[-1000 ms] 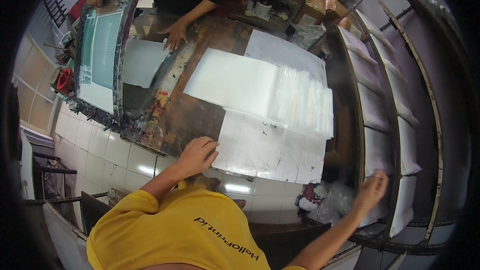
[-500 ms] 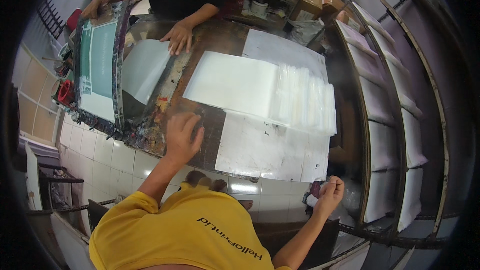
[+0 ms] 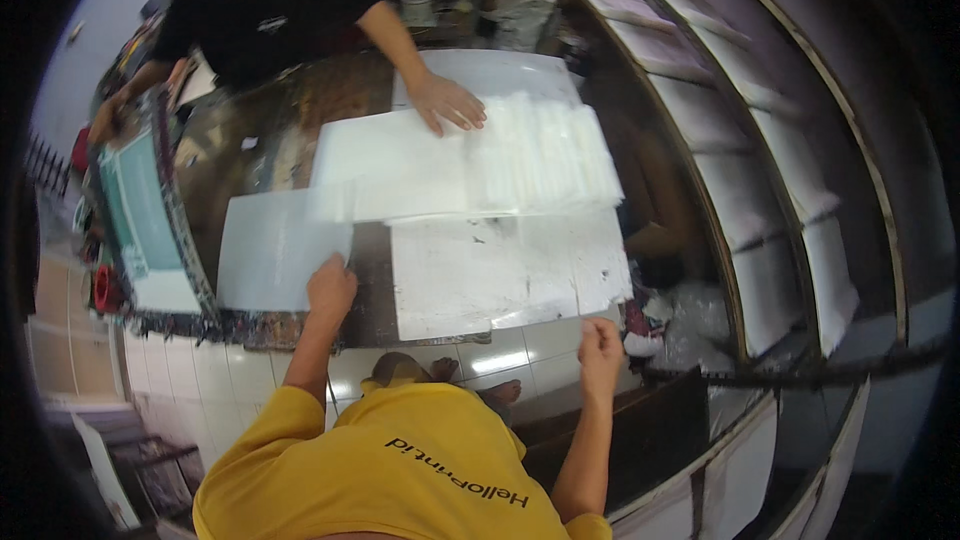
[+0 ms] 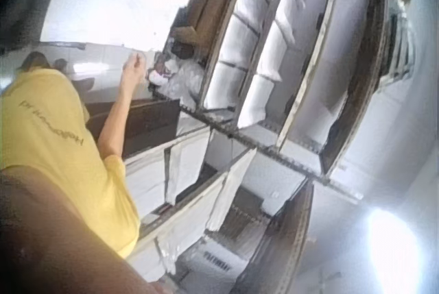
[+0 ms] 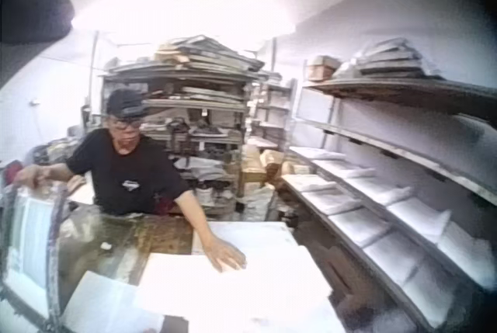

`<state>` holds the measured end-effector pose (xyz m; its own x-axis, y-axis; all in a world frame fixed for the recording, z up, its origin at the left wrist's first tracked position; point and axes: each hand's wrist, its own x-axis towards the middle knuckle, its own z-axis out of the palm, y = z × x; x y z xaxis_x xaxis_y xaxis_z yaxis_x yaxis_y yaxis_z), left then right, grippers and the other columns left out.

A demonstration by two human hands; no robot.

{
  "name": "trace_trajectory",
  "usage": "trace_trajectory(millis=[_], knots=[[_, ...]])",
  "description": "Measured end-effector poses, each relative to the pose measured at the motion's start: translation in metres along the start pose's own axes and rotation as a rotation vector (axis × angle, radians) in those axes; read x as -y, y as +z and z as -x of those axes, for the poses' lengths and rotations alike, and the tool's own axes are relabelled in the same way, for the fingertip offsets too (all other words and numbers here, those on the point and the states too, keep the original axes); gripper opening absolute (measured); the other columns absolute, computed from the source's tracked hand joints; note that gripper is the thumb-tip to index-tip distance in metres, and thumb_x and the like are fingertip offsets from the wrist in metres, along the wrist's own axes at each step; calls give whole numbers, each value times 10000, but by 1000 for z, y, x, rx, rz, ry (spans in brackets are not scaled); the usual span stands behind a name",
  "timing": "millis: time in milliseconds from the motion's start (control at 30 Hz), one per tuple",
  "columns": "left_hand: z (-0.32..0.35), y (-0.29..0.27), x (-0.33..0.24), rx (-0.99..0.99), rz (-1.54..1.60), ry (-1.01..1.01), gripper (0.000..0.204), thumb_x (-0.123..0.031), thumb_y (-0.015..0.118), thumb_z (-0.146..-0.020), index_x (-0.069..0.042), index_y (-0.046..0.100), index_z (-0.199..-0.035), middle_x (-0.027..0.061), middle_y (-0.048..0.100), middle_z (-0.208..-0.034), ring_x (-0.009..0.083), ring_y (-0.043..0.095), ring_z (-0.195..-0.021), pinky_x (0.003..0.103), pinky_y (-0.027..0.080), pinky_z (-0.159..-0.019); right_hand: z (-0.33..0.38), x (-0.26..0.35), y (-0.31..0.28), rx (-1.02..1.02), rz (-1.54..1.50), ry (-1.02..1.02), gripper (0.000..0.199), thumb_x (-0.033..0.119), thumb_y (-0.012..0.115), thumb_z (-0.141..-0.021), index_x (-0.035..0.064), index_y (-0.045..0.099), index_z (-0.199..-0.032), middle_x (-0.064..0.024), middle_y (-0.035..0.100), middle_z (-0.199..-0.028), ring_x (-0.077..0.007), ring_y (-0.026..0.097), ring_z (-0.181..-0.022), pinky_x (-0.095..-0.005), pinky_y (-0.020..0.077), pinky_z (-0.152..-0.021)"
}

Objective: The person repeatedly picks up white sheets from a table and places them onto a metal shelving unit. The person stacks the sheets one by one on the shelf while another person works at the table in the background.

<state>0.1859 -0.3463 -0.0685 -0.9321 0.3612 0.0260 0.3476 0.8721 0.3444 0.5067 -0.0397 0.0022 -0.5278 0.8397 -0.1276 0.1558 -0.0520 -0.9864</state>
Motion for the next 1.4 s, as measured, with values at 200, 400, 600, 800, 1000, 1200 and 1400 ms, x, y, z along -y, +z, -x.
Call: trace_trajectory(millis=[200, 400, 600, 800, 1000, 1200, 1400], knots=[[44, -39, -92, 340, 401, 350, 167, -143, 620, -861, 16, 575, -889, 215, 656, -745, 389, 647, -663, 464, 502, -613, 11, 18, 56, 412, 25, 27, 196, 189, 628, -955, 63, 571, -1094, 19, 554, -857, -59, 505, -653, -223, 418, -557], [89, -42, -194, 525, 658, 725, 124, -55, 652, -861, 22, 555, -863, 129, 576, -617, 220, 548, -507, 341, 454, -530, -1, 63, 69, 568, 172, -62, 211, 185, 629, -907, 51, 521, -1029, -64, 603, -922, -155, 597, -813, -301, 489, -682], [100, -44, -254, 778, 843, 865, 67, -17, 597, -924, 34, 555, -909, 29, 572, -690, 85, 517, -582, 234, 426, -530, -14, 81, 11, 471, 332, -251, 185, 118, 624, -836, 51, 551, -993, -70, 609, -875, -171, 561, -792, -321, 464, -712], [126, -71, -298, 768, 1124, 1033, 102, -45, 595, -919, 47, 591, -963, 41, 584, -693, 101, 531, -581, 245, 453, -534, -20, 183, -76, 297, 693, -284, 244, 159, 653, -794, 37, 604, -1000, -90, 658, -892, -195, 615, -810, -355, 493, -693], [136, -50, -290, 742, 1069, 1288, 124, -73, 605, -909, 44, 623, -946, 66, 607, -723, 124, 551, -622, 274, 467, -592, 36, 325, -209, -40, 1051, -99, 357, 272, 642, -835, 64, 653, -1125, -86, 673, -1045, -191, 629, -928, -338, 523, -777], [121, 5, -259, 851, 867, 1080, 124, -59, 627, -878, 51, 642, -934, 108, 643, -748, 155, 573, -629, 281, 473, -601, 254, 411, -345, -770, 1059, 60, 273, 235, 606, -927, 19, 674, -1080, -165, 659, -1097, -297, 614, -1023, -382, 470, -901], [85, 51, -249, 835, 845, 919, 126, -68, 595, -914, 55, 607, -888, 53, 564, -677, 110, 504, -591, 250, 411, -532, 520, 372, -392, -1447, 941, 71, 186, 45, 647, -854, 15, 656, -1037, -118, 661, -981, -211, 635, -885, -327, 507, -762]])
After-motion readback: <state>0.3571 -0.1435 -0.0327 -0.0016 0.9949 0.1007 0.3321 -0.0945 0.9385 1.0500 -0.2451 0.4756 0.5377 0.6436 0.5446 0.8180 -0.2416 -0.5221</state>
